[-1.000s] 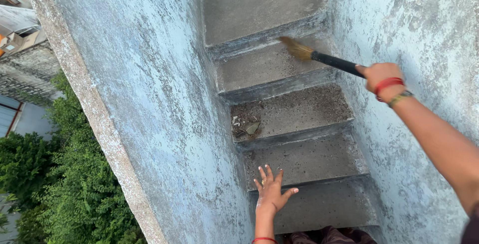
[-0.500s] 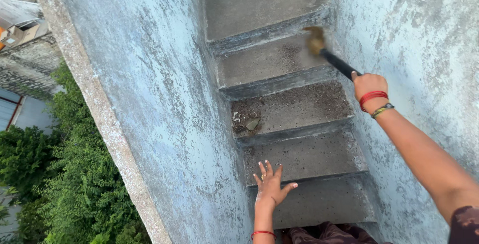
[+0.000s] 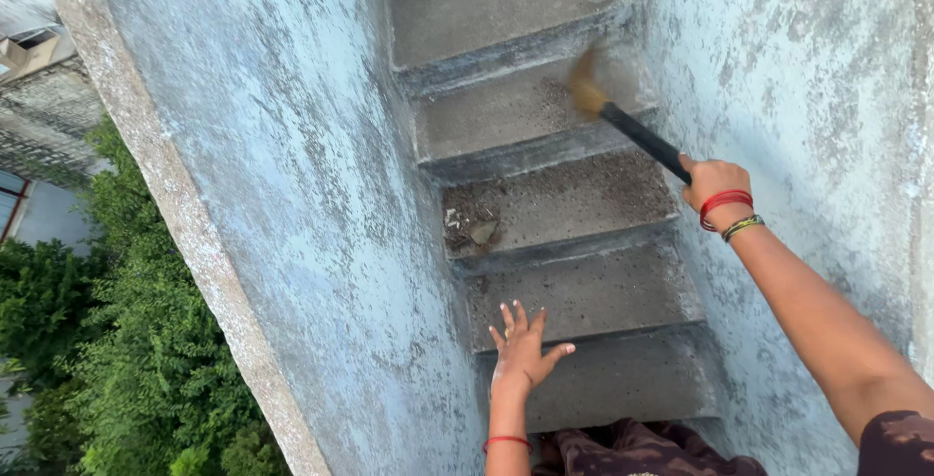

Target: The person sweeps debris down concrete outdoor stairs using a broom.

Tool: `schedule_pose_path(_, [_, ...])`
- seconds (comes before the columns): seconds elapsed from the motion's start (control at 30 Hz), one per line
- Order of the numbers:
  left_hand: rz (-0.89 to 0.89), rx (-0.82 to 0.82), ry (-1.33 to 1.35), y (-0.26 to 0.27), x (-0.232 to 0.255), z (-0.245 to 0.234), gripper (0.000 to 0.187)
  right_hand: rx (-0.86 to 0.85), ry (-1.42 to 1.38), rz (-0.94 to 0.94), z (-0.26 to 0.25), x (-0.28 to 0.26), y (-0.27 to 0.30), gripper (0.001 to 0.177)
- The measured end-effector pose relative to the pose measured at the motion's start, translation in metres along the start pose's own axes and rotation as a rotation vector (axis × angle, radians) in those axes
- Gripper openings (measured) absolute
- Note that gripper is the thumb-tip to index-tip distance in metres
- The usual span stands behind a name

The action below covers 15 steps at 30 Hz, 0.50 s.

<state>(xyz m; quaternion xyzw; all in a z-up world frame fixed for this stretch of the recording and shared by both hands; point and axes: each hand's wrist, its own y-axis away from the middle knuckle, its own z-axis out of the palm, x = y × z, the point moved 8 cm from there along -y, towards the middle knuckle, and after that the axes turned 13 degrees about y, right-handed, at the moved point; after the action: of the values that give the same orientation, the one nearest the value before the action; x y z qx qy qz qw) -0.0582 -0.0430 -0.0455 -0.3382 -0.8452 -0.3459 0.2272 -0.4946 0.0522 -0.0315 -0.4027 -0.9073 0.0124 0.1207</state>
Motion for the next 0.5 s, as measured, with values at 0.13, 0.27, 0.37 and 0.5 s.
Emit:
schedule_pose_path(0.13, [0.001, 0.017, -0.029, 0.000, 0.003, -0.006, 0.098, 0.020, -0.172, 0.097, -0.030, 0.005, 0.046, 0.058])
schedule_pose_path(0.27, [-0.034, 0.008, -0.081, 0.001, 0.001, -0.004, 0.097, 0.032, -0.181, 0.185, -0.004, 0.019, 0.043, 0.062])
schedule_pose_path(0.37, [-0.016, 0.021, -0.090, 0.000, 0.009, -0.002, 0.098, 0.009, -0.061, 0.149, 0.029, 0.008, 0.025, 0.042])
schedule_pose_path(0.5, [0.014, 0.034, -0.076, -0.003, 0.017, -0.001, 0.096, -0.027, -0.086, 0.011, 0.033, 0.014, 0.052, 0.060])
